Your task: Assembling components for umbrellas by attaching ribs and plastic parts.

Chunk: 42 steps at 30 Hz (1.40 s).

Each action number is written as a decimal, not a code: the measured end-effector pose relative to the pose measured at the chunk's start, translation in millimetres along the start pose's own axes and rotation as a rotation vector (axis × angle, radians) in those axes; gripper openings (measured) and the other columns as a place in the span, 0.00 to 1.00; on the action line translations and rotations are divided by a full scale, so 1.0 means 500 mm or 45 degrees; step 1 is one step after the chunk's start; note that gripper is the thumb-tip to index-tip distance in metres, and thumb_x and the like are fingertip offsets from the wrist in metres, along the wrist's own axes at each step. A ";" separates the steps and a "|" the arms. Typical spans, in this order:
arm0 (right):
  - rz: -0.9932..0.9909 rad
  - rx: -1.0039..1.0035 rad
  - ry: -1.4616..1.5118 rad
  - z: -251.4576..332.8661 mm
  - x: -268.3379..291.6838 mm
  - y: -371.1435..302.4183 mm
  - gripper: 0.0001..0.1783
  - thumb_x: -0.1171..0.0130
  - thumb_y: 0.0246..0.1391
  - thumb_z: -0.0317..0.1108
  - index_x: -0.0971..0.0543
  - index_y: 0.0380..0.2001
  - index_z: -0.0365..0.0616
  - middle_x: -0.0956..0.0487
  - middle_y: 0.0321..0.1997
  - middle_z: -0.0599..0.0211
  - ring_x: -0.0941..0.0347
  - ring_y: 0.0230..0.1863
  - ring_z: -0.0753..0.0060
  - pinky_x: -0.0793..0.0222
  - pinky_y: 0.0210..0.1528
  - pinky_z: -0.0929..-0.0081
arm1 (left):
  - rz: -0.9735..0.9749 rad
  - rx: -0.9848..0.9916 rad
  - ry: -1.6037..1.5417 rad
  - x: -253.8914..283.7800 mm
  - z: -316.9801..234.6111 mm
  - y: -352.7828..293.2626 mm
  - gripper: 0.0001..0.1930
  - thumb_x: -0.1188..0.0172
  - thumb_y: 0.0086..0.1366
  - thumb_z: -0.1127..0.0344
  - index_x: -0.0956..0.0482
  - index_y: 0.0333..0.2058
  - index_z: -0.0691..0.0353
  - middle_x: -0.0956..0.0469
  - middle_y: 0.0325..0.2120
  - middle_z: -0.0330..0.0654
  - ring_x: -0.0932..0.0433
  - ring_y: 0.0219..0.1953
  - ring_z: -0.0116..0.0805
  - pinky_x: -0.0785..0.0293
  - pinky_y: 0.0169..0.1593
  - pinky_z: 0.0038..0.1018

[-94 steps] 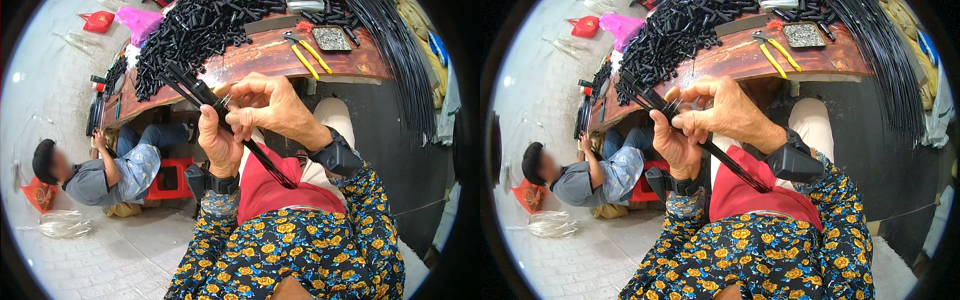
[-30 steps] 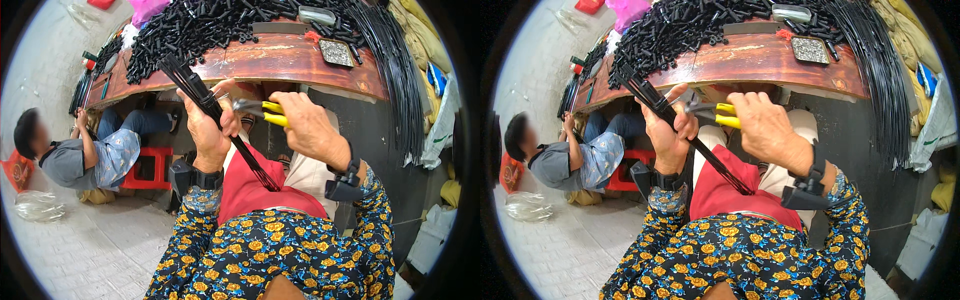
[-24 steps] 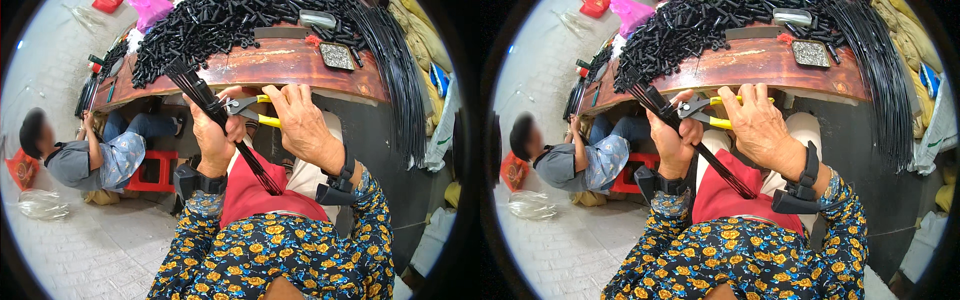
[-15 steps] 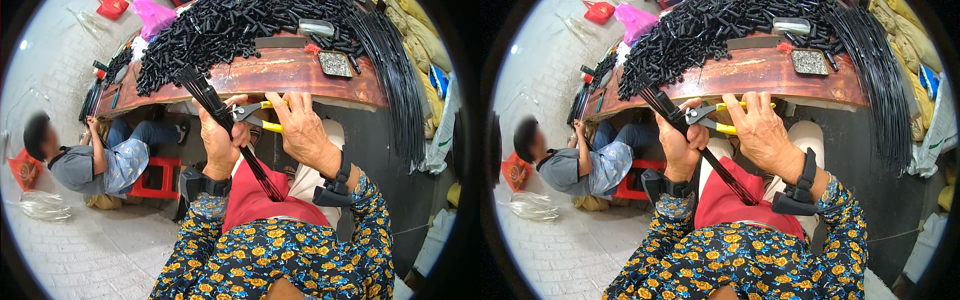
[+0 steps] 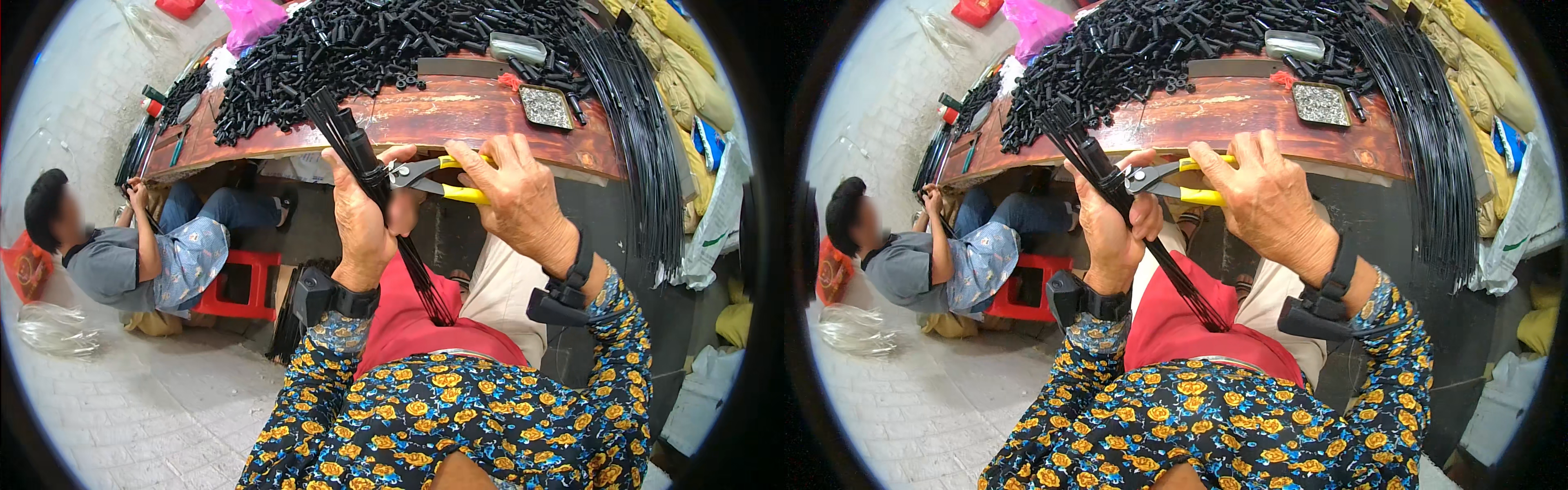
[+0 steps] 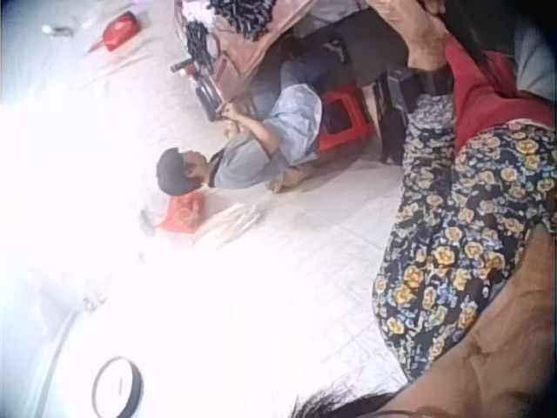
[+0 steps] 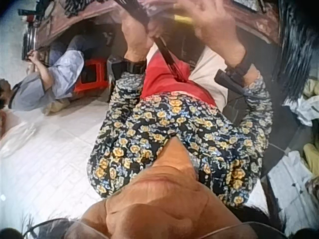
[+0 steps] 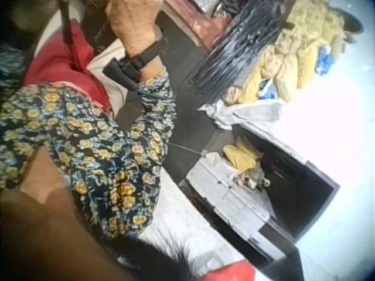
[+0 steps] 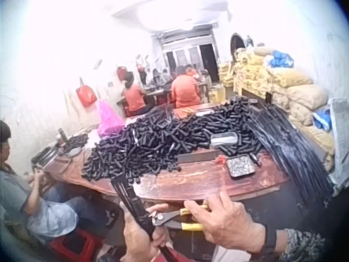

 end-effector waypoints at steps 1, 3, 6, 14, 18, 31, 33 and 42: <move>0.048 0.047 -0.039 0.003 0.006 0.008 0.33 0.40 0.42 0.25 0.31 0.57 0.45 0.32 0.36 0.57 0.34 0.39 0.55 0.29 0.37 0.66 | -0.010 -0.001 0.005 0.000 -0.001 -0.001 0.47 0.74 0.62 0.23 0.24 0.45 0.65 0.44 0.07 0.30 0.47 0.07 0.23 0.48 0.14 0.22; 0.095 0.087 -0.067 0.010 0.006 0.015 0.34 0.40 0.41 0.25 0.32 0.57 0.44 0.32 0.36 0.56 0.34 0.38 0.55 0.30 0.37 0.66 | -0.017 -0.002 0.002 -0.001 -0.002 -0.002 0.47 0.75 0.62 0.23 0.24 0.44 0.65 0.44 0.07 0.30 0.47 0.07 0.23 0.48 0.14 0.22; 0.078 0.111 -0.126 0.018 0.004 0.015 0.33 0.41 0.42 0.24 0.32 0.56 0.44 0.32 0.36 0.56 0.34 0.39 0.55 0.30 0.36 0.66 | -0.055 0.004 0.017 0.007 -0.002 -0.001 0.48 0.75 0.61 0.23 0.24 0.44 0.65 0.44 0.07 0.30 0.48 0.07 0.23 0.48 0.14 0.22; 0.070 0.088 -0.039 0.009 -0.002 0.015 0.28 0.40 0.44 0.26 0.29 0.53 0.45 0.30 0.34 0.57 0.32 0.36 0.55 0.30 0.35 0.64 | -0.002 0.018 0.067 0.003 -0.003 0.001 0.49 0.75 0.61 0.23 0.25 0.44 0.68 0.44 0.07 0.30 0.48 0.07 0.22 0.49 0.14 0.21; 0.200 0.263 0.333 -0.011 0.006 0.028 0.23 0.35 0.45 0.34 0.24 0.47 0.46 0.24 0.28 0.59 0.26 0.30 0.56 0.29 0.30 0.61 | 0.036 0.008 0.046 -0.005 0.002 -0.006 0.50 0.75 0.61 0.22 0.26 0.47 0.68 0.42 0.08 0.30 0.47 0.08 0.22 0.48 0.14 0.21; 0.486 0.093 0.123 0.024 0.024 -0.013 0.27 0.43 0.40 0.30 0.31 0.48 0.35 0.30 0.35 0.51 0.31 0.41 0.53 0.35 0.42 0.58 | 0.160 -0.238 0.181 -0.027 -0.023 -0.034 0.29 0.31 0.56 0.52 0.27 0.45 0.72 0.37 0.12 0.30 0.41 0.12 0.18 0.45 0.18 0.19; 0.269 0.216 0.035 0.032 0.075 -0.008 0.24 0.41 0.41 0.31 0.29 0.46 0.38 0.28 0.31 0.55 0.28 0.34 0.55 0.33 0.36 0.61 | 0.198 -0.232 0.190 -0.034 -0.024 -0.035 0.31 0.30 0.55 0.52 0.28 0.47 0.72 0.37 0.12 0.30 0.41 0.12 0.18 0.46 0.17 0.19; 1.850 -0.571 1.824 0.043 -0.092 -0.140 0.32 0.32 0.46 0.37 0.30 0.50 0.28 0.23 0.21 0.60 0.23 0.19 0.69 0.28 0.21 0.73 | 0.302 -0.174 0.188 -0.037 -0.003 -0.041 0.34 0.27 0.51 0.52 0.28 0.47 0.73 0.34 0.14 0.33 0.39 0.13 0.19 0.46 0.17 0.18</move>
Point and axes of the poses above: each hand's wrist, its own y-axis towards the middle knuckle, its own x-axis out of the back of the hand, z = x × y, the point moved 10 cm from there along y, towards the middle knuckle
